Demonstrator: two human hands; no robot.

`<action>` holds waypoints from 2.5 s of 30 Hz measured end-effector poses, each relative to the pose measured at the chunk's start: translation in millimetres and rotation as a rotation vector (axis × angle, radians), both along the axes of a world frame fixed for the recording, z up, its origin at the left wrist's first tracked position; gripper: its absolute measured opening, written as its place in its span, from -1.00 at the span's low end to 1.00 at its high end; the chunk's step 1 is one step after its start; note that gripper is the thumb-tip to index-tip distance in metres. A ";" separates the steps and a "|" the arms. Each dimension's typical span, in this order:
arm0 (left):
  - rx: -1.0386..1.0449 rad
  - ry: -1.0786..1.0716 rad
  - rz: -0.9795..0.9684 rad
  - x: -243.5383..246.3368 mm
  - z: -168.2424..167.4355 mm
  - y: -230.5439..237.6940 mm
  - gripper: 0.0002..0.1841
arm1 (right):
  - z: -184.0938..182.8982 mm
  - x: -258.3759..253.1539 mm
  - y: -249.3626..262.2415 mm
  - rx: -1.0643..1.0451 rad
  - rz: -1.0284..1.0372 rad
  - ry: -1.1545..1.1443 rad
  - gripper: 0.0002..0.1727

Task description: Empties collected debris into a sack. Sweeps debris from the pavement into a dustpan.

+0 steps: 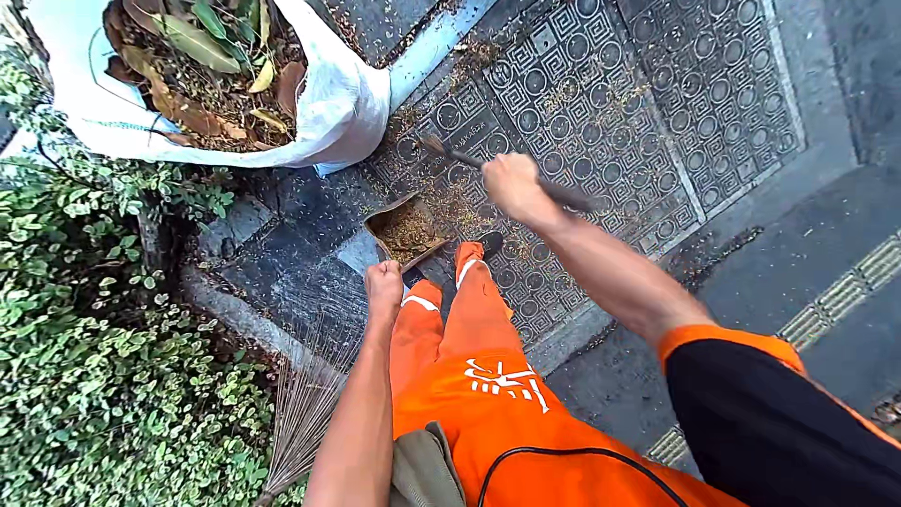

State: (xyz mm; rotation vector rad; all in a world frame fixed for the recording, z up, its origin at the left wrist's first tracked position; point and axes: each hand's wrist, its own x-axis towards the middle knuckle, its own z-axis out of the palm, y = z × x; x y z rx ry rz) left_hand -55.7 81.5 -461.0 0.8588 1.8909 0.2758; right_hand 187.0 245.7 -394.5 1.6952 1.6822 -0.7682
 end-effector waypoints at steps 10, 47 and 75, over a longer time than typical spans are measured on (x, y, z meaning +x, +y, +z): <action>-0.034 0.010 -0.008 -14.2 1.1 -12.0 -0.59 | -11.1 -25.4 -43.5 -0.147 0.253 -0.062 -0.85; 0.135 -0.394 -0.024 -108.5 -13.3 -3.8 -0.63 | 42.4 113.9 -248.6 -0.281 -0.594 -0.048 -0.64; 0.117 -0.133 -0.341 -29.0 -4.6 -11.1 -0.56 | -61.9 -10.7 -263.2 -0.198 -0.720 -0.034 -0.60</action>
